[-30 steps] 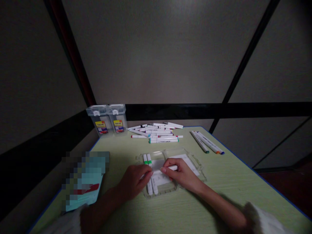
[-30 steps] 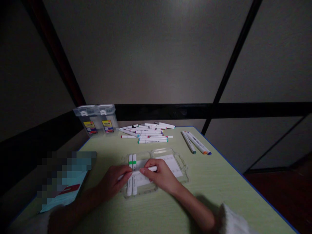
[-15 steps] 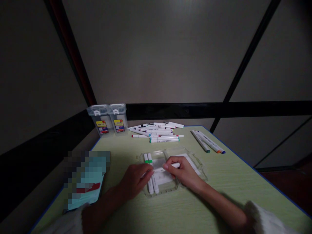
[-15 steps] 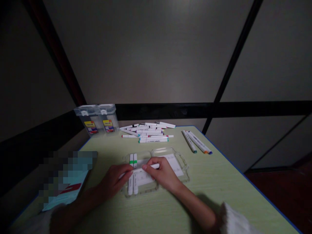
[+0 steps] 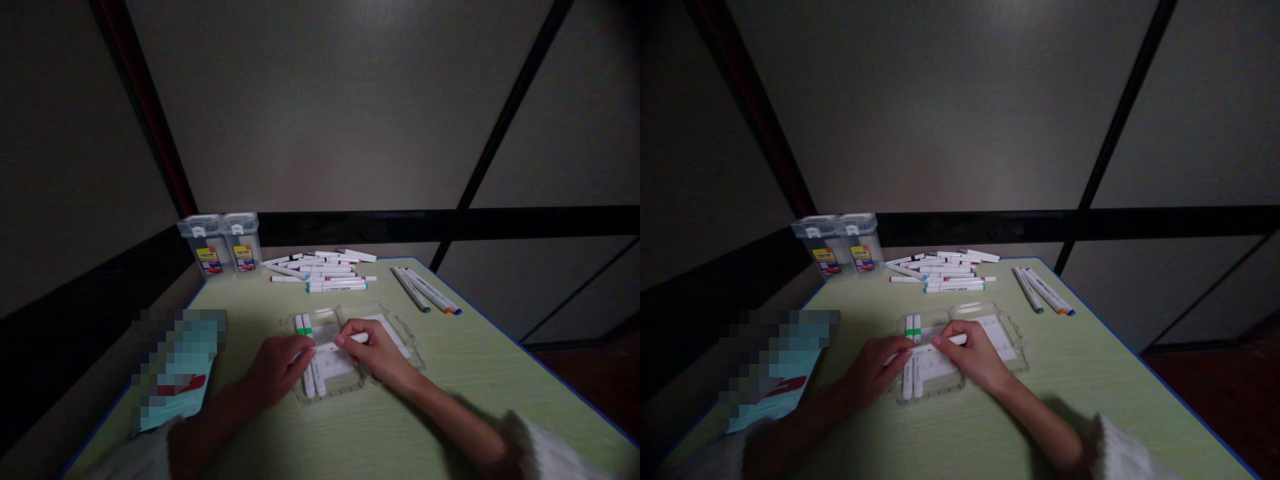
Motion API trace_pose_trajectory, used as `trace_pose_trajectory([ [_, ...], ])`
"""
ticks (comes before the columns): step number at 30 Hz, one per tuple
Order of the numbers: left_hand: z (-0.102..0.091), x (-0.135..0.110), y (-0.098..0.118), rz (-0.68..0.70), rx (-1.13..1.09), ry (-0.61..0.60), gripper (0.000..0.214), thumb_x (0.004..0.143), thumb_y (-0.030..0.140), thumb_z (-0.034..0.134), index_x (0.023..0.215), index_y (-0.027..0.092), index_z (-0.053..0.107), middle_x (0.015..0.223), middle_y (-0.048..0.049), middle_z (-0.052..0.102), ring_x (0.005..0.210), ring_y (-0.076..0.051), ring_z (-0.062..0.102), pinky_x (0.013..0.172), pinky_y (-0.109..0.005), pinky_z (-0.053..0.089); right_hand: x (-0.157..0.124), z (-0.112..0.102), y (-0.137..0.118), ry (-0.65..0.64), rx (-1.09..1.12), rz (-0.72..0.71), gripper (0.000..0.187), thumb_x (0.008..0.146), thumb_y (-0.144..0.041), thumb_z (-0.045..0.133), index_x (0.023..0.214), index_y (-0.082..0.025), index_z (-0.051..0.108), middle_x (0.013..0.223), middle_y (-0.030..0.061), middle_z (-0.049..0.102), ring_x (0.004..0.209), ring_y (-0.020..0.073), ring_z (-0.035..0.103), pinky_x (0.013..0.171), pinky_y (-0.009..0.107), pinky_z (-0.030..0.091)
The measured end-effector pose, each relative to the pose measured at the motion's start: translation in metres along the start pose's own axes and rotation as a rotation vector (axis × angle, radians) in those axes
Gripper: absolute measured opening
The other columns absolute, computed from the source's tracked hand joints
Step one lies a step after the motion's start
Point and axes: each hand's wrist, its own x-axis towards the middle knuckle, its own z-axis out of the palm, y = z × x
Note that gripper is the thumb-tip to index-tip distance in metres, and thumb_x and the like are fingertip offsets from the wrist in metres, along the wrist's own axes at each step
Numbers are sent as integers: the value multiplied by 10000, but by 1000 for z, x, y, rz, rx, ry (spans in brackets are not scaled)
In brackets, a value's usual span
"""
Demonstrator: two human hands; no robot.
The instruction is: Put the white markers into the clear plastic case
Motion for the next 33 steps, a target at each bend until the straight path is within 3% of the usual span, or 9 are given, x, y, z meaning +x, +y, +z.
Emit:
trace_pose_trajectory([
  [16, 1, 1, -1, -34, 21, -84, 220, 834, 212, 377, 709, 139, 543, 562, -1, 557, 492, -88, 502, 483, -178, 347, -4, 2, -7, -95, -85, -32, 295, 705, -427, 551, 623, -144, 549, 541, -24, 464, 488, 83, 406, 419, 187, 313],
  [33, -2, 1, 2, -12, 27, 5, 236, 845, 277, 369, 830, 154, 570, 711, -37, 662, 612, -121, 610, 562, -200, 452, 0, 1, -3, 8, -11, 16, 321, 675, -445, 554, 553, -154, 495, 427, -55, 395, 388, 63, 342, 378, 187, 258],
])
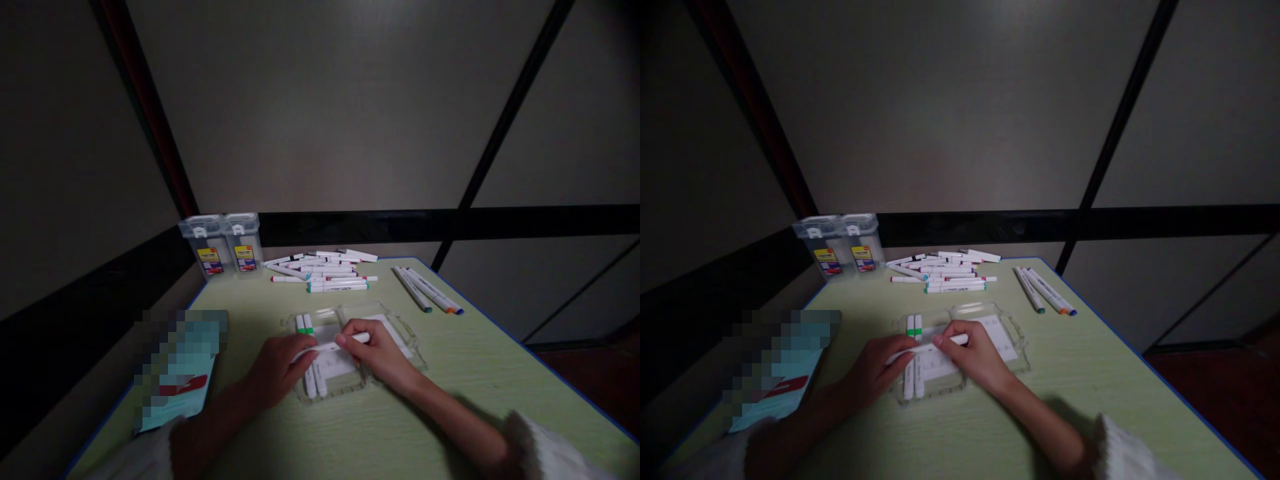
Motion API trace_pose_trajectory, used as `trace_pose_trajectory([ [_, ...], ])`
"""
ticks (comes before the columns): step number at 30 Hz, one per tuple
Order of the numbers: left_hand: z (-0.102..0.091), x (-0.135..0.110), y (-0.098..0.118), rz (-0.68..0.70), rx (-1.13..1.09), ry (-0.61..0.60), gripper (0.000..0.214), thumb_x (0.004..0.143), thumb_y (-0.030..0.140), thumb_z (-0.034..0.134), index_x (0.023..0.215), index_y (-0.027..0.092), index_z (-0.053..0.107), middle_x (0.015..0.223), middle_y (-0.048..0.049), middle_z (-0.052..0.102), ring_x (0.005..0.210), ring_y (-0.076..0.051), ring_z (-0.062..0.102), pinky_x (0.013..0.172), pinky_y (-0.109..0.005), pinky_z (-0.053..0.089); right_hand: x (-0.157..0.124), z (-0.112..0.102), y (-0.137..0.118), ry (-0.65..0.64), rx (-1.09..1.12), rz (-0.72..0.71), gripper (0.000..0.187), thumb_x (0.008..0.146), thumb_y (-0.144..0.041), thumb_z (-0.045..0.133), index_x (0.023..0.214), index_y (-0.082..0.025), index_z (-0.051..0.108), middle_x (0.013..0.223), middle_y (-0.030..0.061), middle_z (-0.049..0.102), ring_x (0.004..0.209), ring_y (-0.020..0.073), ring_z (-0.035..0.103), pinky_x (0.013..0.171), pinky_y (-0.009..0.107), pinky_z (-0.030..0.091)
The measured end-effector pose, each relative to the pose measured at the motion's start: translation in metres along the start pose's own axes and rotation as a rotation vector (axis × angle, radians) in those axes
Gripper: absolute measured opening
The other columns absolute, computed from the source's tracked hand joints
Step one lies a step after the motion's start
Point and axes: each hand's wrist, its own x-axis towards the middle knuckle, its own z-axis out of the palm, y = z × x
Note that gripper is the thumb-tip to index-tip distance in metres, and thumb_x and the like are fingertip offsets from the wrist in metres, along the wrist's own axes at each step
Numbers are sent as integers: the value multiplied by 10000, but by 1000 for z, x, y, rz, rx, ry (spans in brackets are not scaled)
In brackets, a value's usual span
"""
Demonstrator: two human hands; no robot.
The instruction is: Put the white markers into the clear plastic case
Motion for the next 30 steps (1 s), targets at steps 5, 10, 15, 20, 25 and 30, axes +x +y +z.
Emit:
trace_pose_trajectory([
  [5, 0, -1, -1, -1, -26, -5, 210, 840, 264, 390, 888, 152, 561, 751, -46, 666, 638, -123, 616, 584, -203, 465, 1, -1, -1, 73, 52, 68, 325, 650, -456, 573, 548, -156, 498, 380, -68, 380, 359, 53, 284, 375, 193, 216],
  [10, 4, -3, -4, 2, -39, 30, 192, 821, 234, 428, 947, 141, 539, 733, -38, 650, 556, -97, 576, 526, -182, 438, 2, -3, 0, 145, 110, 54, 328, 636, -448, 598, 533, -158, 487, 393, -71, 364, 378, 54, 279, 395, 201, 203],
  [15, 4, -5, -3, -11, -41, 11, 196, 821, 219, 424, 975, 150, 523, 702, -17, 634, 518, -81, 545, 503, -171, 417, 1, -3, -2, 175, 125, 47, 355, 634, -470, 600, 513, -165, 464, 395, -73, 345, 383, 54, 268, 401, 207, 196],
  [20, 3, -5, -3, -9, -44, 12, 192, 833, 239, 407, 941, 151, 539, 712, -27, 644, 563, -99, 576, 530, -181, 430, 0, -2, -5, 181, 134, 53, 374, 612, -497, 611, 514, -165, 469, 397, -69, 352, 386, 58, 274, 400, 207, 199],
  [25, 3, -5, -4, 5, 1, 19, 234, 846, 282, 378, 893, 141, 558, 679, -36, 648, 561, -117, 586, 532, -198, 434, 0, -2, -5, 162, 137, 61, 380, 606, -505, 615, 522, -164, 469, 385, -74, 348, 378, 55, 269, 401, 205, 199],
  [30, 0, -2, -2, 25, 33, -8, 290, 860, 287, 331, 788, 138, 569, 626, -35, 633, 537, -117, 574, 514, -198, 417, 0, -2, -4, 148, 140, 37, 382, 613, -506, 611, 517, -165, 467, 378, -70, 360, 372, 57, 275, 406, 207, 197],
])
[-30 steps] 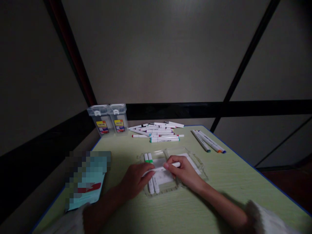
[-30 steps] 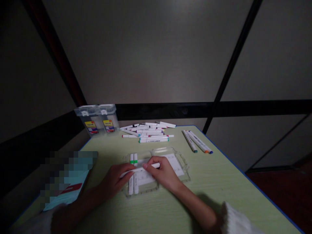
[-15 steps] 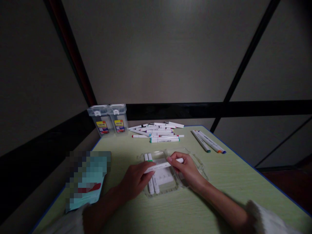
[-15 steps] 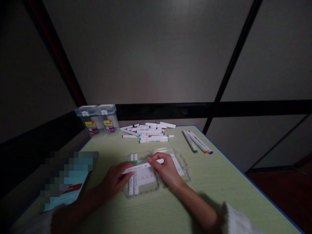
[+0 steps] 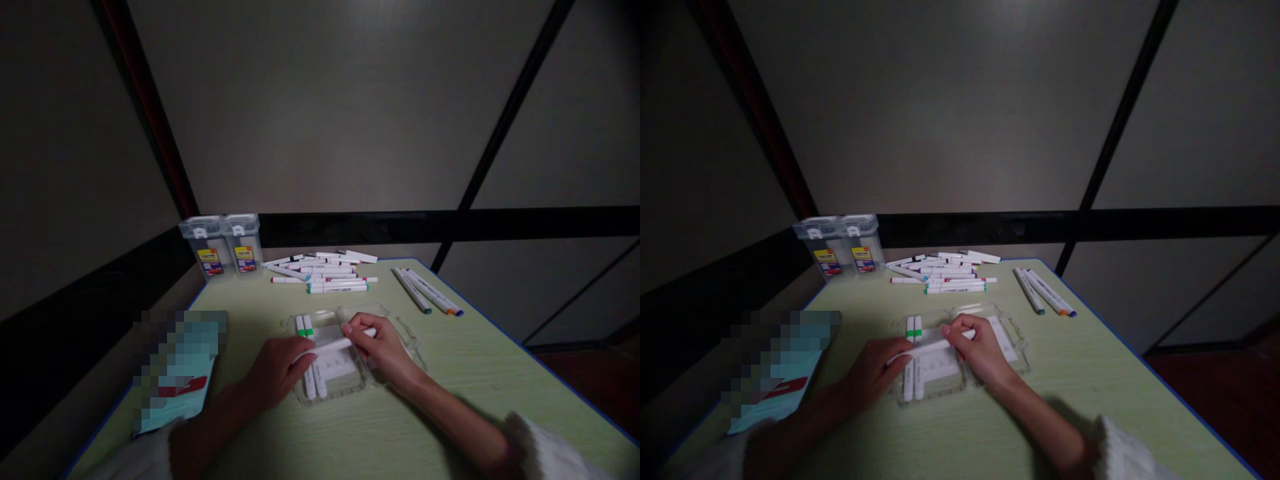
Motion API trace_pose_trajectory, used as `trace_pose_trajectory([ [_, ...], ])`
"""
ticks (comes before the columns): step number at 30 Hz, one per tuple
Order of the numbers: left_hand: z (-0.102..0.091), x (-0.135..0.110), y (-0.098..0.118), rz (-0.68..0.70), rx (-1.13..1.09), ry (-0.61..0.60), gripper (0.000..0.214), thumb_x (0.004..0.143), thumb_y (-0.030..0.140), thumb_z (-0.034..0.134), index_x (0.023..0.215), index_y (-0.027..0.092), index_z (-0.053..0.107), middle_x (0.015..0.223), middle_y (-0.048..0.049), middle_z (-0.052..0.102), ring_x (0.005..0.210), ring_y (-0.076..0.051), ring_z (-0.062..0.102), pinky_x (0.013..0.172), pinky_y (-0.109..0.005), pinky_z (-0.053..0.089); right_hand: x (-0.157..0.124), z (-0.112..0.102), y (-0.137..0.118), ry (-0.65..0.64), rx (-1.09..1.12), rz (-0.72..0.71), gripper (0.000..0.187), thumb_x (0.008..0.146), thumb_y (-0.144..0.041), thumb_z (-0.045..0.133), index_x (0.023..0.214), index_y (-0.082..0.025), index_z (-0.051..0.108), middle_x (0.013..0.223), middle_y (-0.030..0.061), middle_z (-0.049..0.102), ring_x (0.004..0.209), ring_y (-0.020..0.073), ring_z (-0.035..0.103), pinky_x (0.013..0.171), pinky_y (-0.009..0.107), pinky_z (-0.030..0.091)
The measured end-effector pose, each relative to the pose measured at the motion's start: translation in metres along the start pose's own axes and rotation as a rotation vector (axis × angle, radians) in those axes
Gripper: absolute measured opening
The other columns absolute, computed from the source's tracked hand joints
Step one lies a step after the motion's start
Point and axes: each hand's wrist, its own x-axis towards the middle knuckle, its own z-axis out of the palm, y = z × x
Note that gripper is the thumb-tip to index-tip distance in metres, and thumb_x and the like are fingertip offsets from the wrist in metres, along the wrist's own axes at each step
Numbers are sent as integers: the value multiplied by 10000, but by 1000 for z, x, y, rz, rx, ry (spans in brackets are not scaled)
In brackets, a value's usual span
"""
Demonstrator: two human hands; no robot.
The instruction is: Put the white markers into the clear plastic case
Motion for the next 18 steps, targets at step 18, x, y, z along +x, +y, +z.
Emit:
trace_pose_trajectory([
  [18, 0, 0, 1, -17, -8, -62, 264, 847, 249, 346, 720, 148, 554, 561, -3, 580, 488, -91, 510, 482, -188, 352, -1, -1, -2, -35, -26, -29, 384, 629, -510, 593, 513, -165, 471, 387, -67, 375, 376, 59, 298, 401, 206, 226],
])
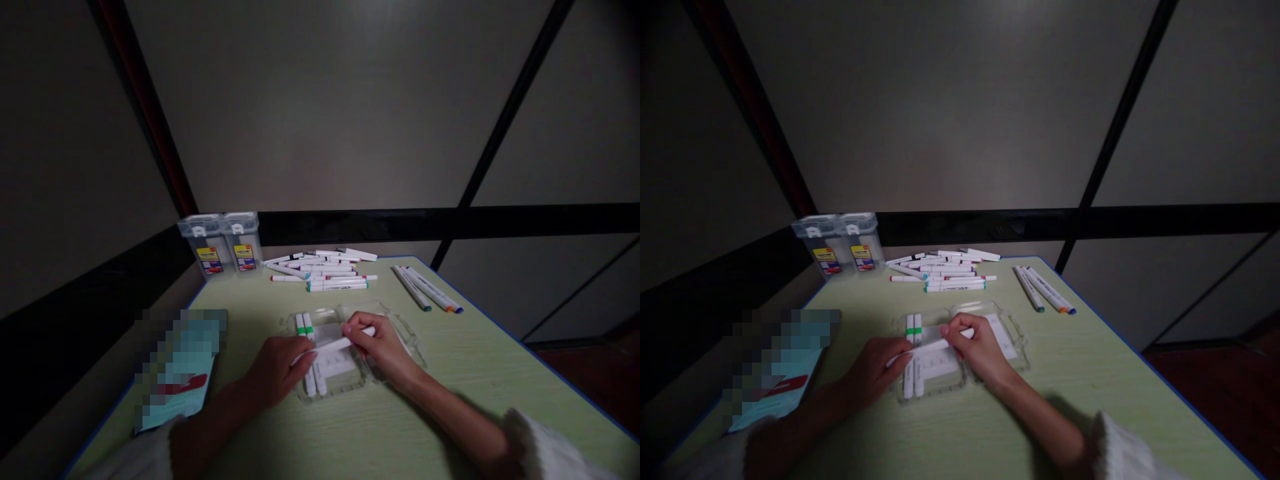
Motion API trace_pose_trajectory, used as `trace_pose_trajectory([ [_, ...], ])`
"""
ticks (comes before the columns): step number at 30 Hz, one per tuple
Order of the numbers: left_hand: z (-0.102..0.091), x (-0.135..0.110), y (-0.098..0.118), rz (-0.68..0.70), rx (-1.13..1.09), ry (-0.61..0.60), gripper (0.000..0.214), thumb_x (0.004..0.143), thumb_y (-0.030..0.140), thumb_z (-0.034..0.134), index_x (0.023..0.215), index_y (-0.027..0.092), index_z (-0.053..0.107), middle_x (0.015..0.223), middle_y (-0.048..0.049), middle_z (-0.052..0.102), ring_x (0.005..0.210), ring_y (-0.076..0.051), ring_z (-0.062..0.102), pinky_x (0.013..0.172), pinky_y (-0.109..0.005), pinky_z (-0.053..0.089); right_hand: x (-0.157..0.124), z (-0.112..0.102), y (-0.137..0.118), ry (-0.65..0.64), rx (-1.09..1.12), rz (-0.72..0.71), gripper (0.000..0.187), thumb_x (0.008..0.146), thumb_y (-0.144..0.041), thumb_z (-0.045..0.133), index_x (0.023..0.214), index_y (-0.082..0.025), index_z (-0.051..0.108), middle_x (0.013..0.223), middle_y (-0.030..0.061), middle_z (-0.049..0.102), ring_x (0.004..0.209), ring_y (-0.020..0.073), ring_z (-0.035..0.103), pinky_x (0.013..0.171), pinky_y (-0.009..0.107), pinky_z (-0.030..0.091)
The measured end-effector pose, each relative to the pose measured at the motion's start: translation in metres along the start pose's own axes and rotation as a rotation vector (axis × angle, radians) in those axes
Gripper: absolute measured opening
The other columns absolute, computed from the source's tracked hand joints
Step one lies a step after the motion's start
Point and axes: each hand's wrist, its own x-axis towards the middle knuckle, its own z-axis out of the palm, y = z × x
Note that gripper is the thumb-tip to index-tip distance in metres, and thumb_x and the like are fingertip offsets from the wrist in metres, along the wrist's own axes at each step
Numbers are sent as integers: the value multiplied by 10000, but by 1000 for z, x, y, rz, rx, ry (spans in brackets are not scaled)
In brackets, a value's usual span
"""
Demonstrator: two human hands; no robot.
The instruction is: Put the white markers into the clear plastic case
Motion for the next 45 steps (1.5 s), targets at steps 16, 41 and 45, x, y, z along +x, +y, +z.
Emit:
trace_pose_trajectory([
  [16, -2, 2, 2, 13, -47, -22, 242, 840, 226, 372, 710, 144, 559, 556, 4, 571, 482, -79, 494, 476, -178, 343, -2, 2, -1, -90, -47, -52, 299, 679, -418, 571, 550, -157, 502, 445, -52, 419, 404, 68, 358, 410, 203, 274],
  [41, 2, 2, 1, 16, -19, -32, 210, 832, 234, 404, 761, 134, 574, 623, -24, 633, 537, -103, 575, 510, -186, 386, 0, 2, 2, -90, -36, -27, 274, 671, -386, 578, 545, -156, 497, 428, -59, 408, 389, 65, 342, 410, 203, 253],
  [45, 1, 2, 1, 12, -15, -37, 210, 834, 225, 398, 759, 132, 571, 625, -26, 631, 536, -103, 570, 511, -188, 381, 0, 2, 2, -98, -38, -39, 270, 678, -380, 574, 544, -158, 497, 427, -58, 411, 393, 68, 349, 419, 206, 264],
])
